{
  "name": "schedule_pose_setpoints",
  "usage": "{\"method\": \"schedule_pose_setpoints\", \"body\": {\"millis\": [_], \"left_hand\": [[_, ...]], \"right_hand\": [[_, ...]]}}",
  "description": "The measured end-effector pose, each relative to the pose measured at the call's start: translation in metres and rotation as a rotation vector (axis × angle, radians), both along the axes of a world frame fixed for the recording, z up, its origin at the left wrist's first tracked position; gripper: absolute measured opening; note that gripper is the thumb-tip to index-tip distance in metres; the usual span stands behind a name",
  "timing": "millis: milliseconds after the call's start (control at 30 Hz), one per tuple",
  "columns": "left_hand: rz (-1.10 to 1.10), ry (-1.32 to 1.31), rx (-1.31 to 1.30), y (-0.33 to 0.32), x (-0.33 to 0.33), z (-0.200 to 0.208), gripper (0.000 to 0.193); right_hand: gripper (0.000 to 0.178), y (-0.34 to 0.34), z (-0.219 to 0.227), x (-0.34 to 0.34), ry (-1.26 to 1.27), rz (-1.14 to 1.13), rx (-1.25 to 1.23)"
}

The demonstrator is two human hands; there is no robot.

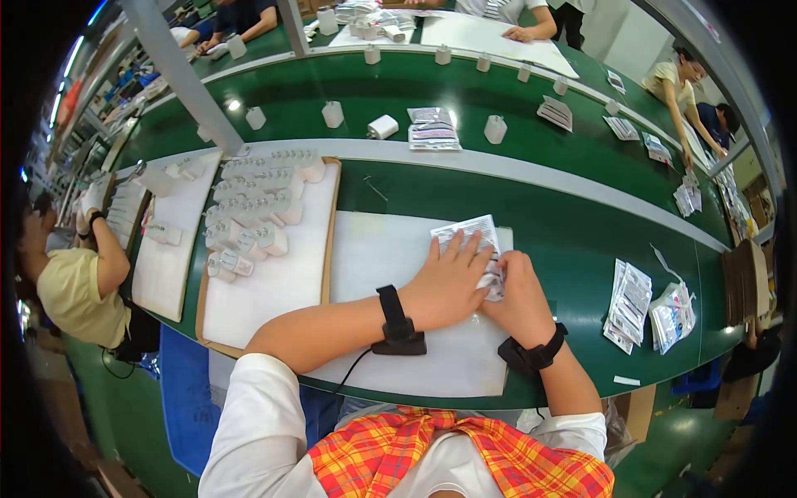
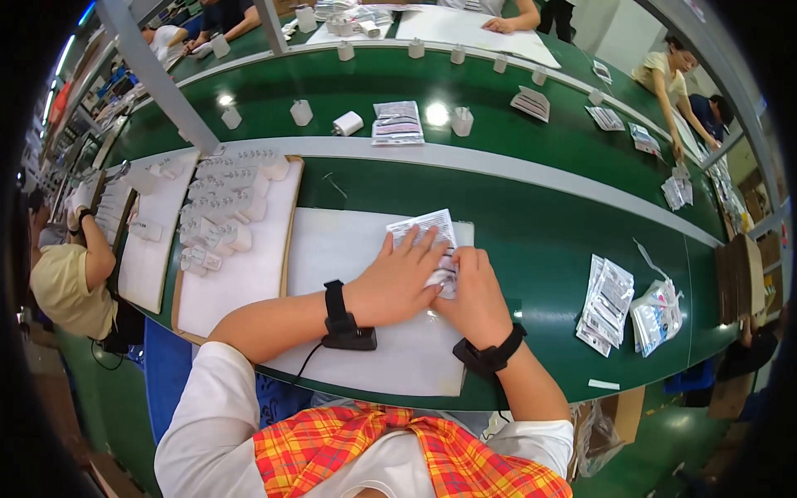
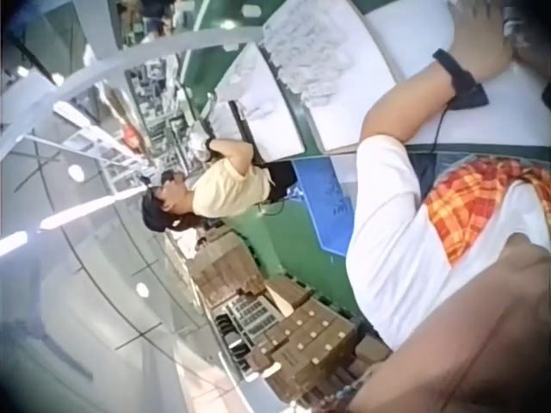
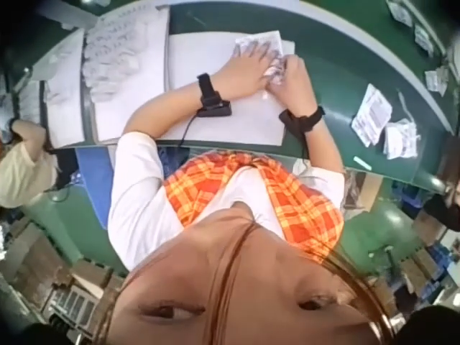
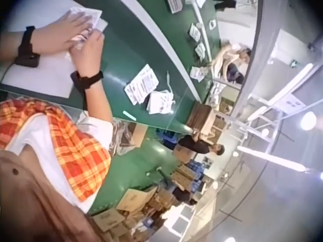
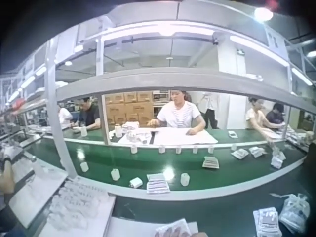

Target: The person packages power adapters by hand, picking up an adapter and a plastic bag, sliding the adapter into the bag, and sealing the adhesive strip. They then place the packaged adapter onto the conveyor belt and repeat the process.

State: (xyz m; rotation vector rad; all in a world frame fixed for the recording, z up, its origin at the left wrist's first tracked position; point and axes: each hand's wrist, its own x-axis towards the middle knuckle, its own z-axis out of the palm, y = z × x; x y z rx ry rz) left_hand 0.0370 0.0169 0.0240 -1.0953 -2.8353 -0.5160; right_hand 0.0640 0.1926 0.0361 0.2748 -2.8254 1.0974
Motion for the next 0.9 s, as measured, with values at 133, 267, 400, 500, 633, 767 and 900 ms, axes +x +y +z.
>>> {"method": "schedule_pose_setpoints", "body": {"millis": [133,267,400,500,633,767,900], "left_hand": [[0.006,0.033,-0.057,-0.006,-0.005,-0.002,0.055],[-0.052,-0.135,0.054,-0.017,-0.028,0.014,0.06],[-0.116,-0.391,0.323,-0.027,-0.042,0.032,0.057],[-0.179,-0.412,0.498,-0.031,-0.045,0.033,0.053],[-0.256,-0.281,0.598,-0.029,-0.048,0.022,0.045],[-0.174,-0.494,0.661,-0.022,-0.05,0.013,0.04],[0.03,-0.888,0.898,-0.008,-0.035,0.013,0.038]], "right_hand": [[0.037,0.013,-0.003,-0.007,-0.066,0.079,-0.002],[0.027,0.005,0.003,-0.002,-0.084,0.188,-0.026],[0.022,0.013,0.002,0.001,-0.157,0.179,-0.336],[0.021,0.026,0.003,-0.005,-0.246,0.144,-0.715],[0.023,0.029,0.015,-0.004,-0.343,0.115,-1.226],[0.029,0.026,0.021,0.0,-0.274,0.117,-1.085],[0.031,0.022,0.005,-0.004,-0.155,0.068,-0.705]]}}
